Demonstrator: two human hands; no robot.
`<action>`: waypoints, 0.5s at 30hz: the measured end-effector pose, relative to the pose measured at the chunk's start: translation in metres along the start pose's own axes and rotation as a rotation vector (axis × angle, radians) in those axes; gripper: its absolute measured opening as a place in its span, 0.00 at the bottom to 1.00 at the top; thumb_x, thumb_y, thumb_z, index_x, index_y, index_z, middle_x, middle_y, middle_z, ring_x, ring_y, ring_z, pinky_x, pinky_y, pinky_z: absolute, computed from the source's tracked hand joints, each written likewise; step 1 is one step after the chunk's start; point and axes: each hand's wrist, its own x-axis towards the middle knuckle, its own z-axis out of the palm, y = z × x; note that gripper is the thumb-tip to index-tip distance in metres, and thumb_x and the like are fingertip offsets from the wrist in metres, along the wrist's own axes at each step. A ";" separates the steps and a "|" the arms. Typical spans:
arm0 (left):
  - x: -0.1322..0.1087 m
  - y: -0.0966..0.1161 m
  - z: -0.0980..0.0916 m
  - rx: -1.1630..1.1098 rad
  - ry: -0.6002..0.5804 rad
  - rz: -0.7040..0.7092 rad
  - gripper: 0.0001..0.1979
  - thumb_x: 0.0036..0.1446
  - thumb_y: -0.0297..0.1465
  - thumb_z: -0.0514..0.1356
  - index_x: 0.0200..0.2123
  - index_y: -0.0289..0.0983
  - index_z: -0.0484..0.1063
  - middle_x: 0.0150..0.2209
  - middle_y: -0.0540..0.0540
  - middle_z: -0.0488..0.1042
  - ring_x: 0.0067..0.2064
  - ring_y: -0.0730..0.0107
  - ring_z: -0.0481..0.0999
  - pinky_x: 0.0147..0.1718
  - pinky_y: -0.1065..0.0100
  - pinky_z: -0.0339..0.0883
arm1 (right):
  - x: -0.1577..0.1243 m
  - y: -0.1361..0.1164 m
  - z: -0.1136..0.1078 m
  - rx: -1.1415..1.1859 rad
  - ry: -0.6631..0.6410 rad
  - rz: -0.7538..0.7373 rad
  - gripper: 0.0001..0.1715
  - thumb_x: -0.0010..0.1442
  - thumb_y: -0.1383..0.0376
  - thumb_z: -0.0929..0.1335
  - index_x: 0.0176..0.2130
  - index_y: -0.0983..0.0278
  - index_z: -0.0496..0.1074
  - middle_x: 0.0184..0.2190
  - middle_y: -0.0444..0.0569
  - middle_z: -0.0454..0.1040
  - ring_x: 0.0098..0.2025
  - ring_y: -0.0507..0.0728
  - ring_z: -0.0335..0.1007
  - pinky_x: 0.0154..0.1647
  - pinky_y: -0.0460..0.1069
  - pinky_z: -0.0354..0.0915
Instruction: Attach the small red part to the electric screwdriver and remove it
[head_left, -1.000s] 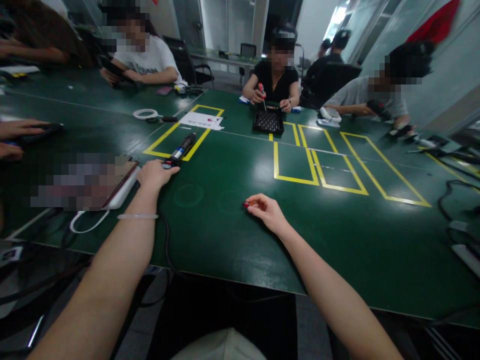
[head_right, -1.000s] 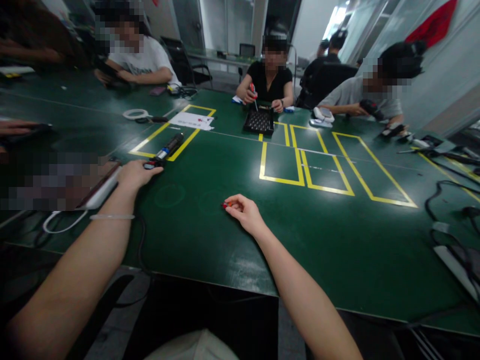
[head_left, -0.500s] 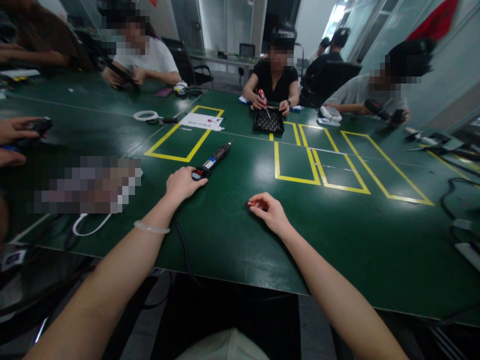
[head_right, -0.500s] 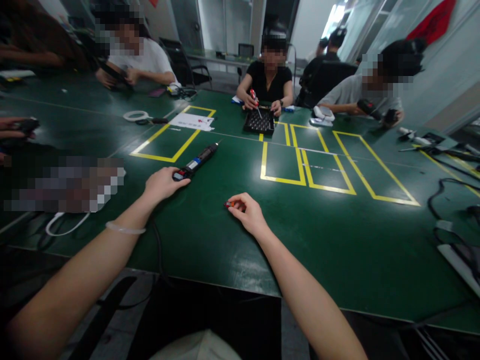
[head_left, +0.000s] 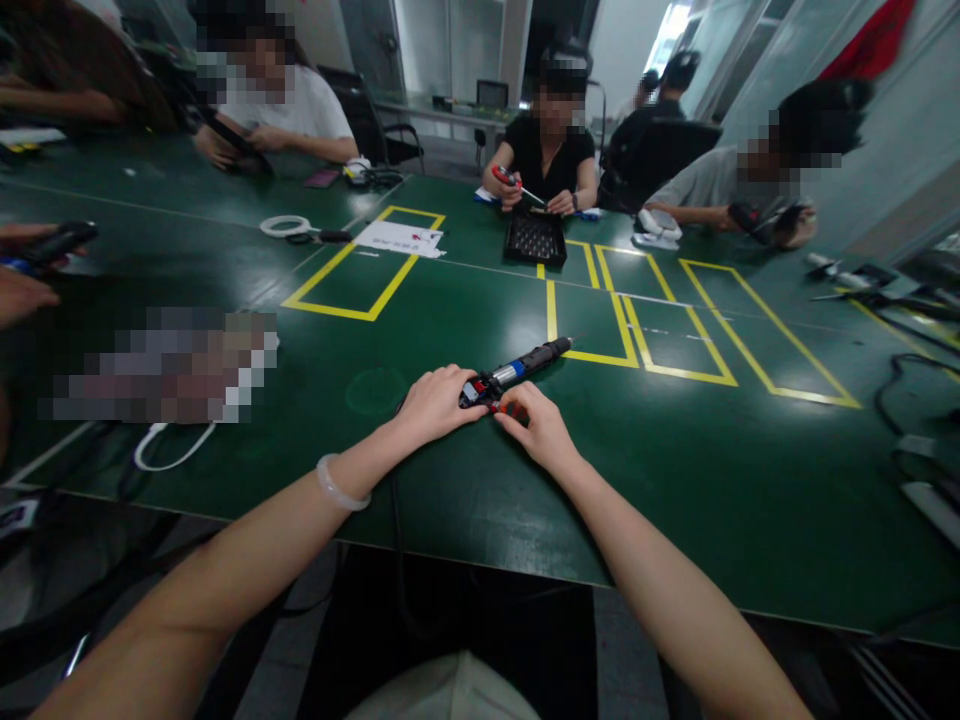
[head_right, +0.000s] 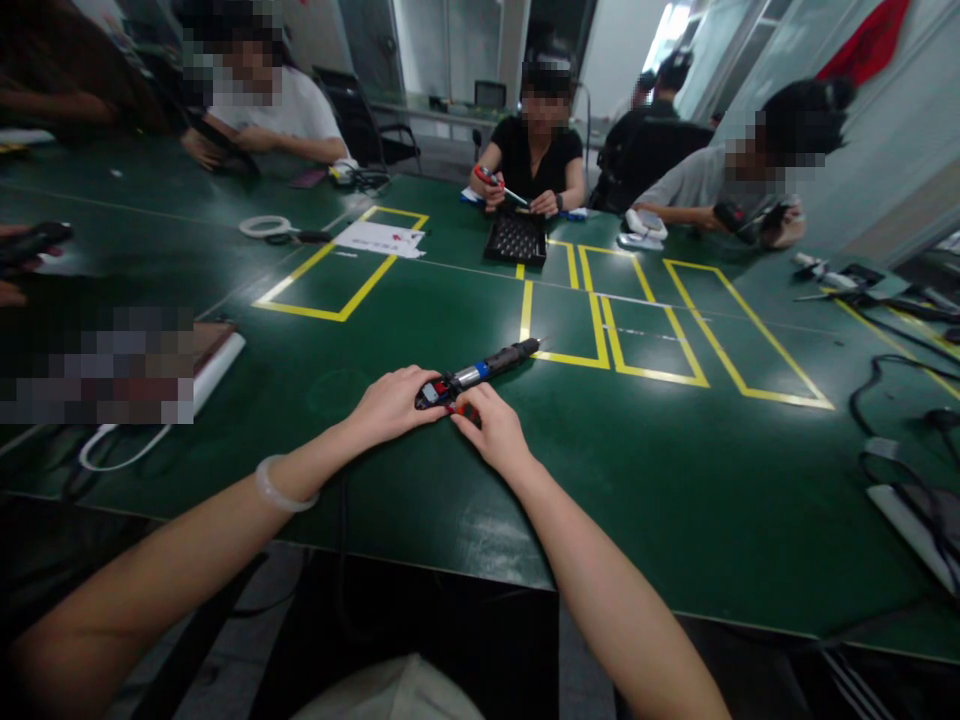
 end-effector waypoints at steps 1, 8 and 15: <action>-0.001 0.003 0.001 -0.009 -0.008 0.017 0.28 0.59 0.48 0.60 0.56 0.36 0.71 0.49 0.39 0.75 0.48 0.51 0.75 0.44 0.60 0.66 | -0.001 0.000 0.000 -0.032 -0.010 -0.010 0.02 0.63 0.65 0.68 0.38 0.60 0.69 0.39 0.48 0.70 0.35 0.55 0.66 0.38 0.49 0.64; -0.003 0.005 0.002 -0.038 -0.029 0.067 0.28 0.60 0.47 0.61 0.58 0.37 0.69 0.51 0.38 0.73 0.50 0.51 0.74 0.45 0.59 0.66 | -0.001 -0.001 0.001 -0.249 -0.015 -0.056 0.01 0.65 0.66 0.68 0.39 0.60 0.71 0.43 0.51 0.72 0.42 0.59 0.69 0.44 0.51 0.65; -0.004 0.005 0.002 -0.008 -0.015 0.078 0.28 0.60 0.47 0.61 0.57 0.37 0.69 0.50 0.38 0.73 0.49 0.52 0.74 0.44 0.60 0.65 | 0.001 0.001 0.002 -0.297 -0.031 -0.064 0.04 0.65 0.65 0.69 0.41 0.60 0.74 0.43 0.53 0.73 0.45 0.61 0.70 0.46 0.53 0.66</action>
